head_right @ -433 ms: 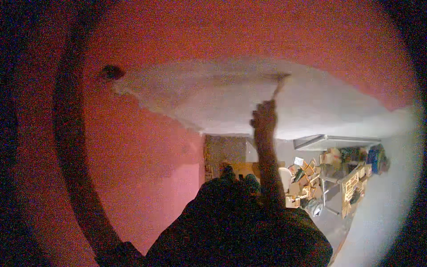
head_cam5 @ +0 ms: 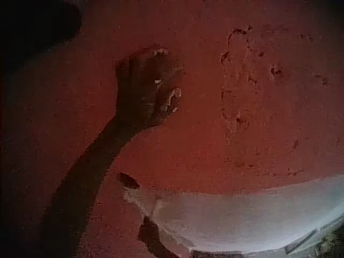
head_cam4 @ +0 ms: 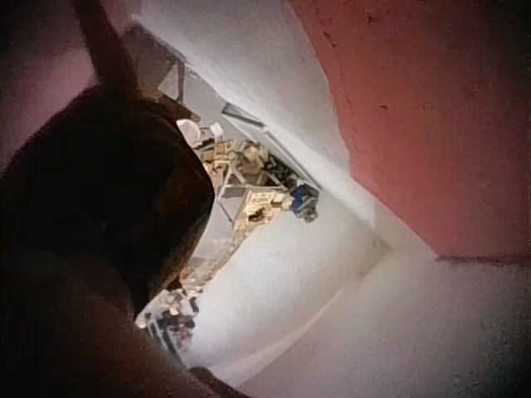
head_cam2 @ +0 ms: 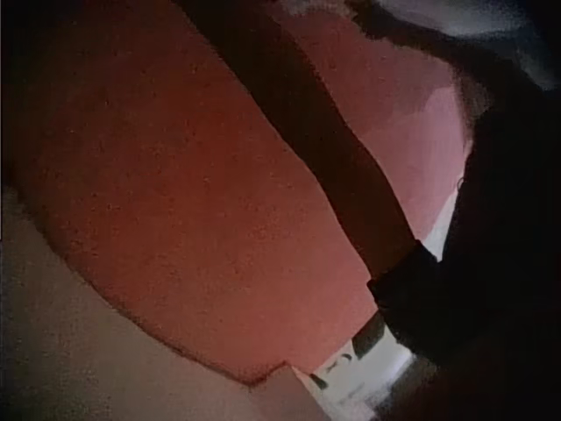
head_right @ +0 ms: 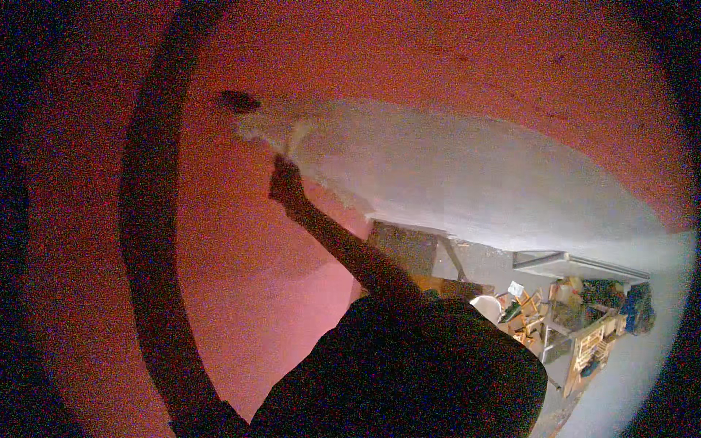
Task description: The recorder uses a paintbrush to apply white paint over a pink wall and ceiling corner.
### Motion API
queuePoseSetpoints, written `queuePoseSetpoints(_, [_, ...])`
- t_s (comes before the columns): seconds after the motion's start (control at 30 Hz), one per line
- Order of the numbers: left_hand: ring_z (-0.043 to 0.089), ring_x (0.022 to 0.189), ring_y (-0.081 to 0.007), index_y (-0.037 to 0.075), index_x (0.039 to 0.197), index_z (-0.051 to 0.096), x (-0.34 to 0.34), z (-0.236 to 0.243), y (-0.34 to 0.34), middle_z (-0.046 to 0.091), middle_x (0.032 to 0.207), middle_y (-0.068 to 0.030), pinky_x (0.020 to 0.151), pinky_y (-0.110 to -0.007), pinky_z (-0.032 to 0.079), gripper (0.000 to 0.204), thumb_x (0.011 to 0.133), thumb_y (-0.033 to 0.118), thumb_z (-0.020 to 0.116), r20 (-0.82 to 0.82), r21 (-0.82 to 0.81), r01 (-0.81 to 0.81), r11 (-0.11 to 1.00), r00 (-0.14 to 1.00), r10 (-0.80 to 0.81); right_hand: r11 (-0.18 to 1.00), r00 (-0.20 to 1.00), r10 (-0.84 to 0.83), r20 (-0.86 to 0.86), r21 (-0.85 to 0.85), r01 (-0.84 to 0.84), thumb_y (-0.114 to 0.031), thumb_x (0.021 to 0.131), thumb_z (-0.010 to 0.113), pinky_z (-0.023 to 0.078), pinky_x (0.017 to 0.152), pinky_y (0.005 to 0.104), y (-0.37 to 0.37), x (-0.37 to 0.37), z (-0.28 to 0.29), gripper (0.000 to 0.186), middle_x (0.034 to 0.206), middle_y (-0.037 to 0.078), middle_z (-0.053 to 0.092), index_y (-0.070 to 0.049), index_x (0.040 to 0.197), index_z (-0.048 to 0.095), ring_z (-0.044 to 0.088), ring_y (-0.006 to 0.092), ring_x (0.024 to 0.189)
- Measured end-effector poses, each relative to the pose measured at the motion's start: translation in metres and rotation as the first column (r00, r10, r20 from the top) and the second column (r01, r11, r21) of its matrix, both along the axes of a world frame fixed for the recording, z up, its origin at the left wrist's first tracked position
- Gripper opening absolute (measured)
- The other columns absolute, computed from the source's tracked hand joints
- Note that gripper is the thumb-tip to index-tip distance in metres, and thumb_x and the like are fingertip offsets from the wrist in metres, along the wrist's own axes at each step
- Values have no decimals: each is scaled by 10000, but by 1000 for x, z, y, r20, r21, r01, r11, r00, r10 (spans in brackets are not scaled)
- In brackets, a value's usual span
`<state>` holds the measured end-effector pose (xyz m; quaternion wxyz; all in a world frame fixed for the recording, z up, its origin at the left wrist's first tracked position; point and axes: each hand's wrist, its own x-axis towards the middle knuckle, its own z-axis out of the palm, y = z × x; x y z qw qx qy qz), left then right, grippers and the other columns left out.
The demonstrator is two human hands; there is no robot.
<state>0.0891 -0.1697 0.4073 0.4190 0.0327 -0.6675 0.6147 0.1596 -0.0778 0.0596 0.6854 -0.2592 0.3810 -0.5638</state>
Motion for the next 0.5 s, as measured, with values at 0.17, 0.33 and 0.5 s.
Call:
queuePoseSetpoints(0.17, [382, 1013, -279, 140, 1063, 540, -4, -4, 2, 419, 1165, -119, 816, -429, 276, 359, 721, 234, 595, -36, 145, -19, 989, 999, 25, 859, 799, 511, 316, -171, -482, -357, 867, 481, 307, 385, 237, -50, 19, -24, 208, 640, -21, 427, -159, 929, 473, 419, 107, 487])
queuePoseSetpoints(0.33, [360, 1051, -282, 130, 1095, 503, 8, -5, -6, 406, 1176, -127, 831, -443, 271, 377, 742, 233, 584, -70, 218, 54, 975, 997, -39, 716, 761, 649, -9, -331, -615, -313, 850, 523, 310, 408, 226, -75, -5, -13, 173, 653, -23, 441, -140, 859, 504, 403, 104, 486])
queuePoseSetpoints(0.5, [361, 1066, -304, 103, 1102, 484, 20, -4, -9, 410, 1174, -139, 881, -478, 249, 342, 786, 223, 537, -49, 266, -1, 964, 999, 14, 860, 868, 426, -255, -183, -476, -245, 850, 530, 389, 485, 243, -44, -90, 3, 231, 729, -7, 498, -86, 1017, 534, 467, 105, 595])
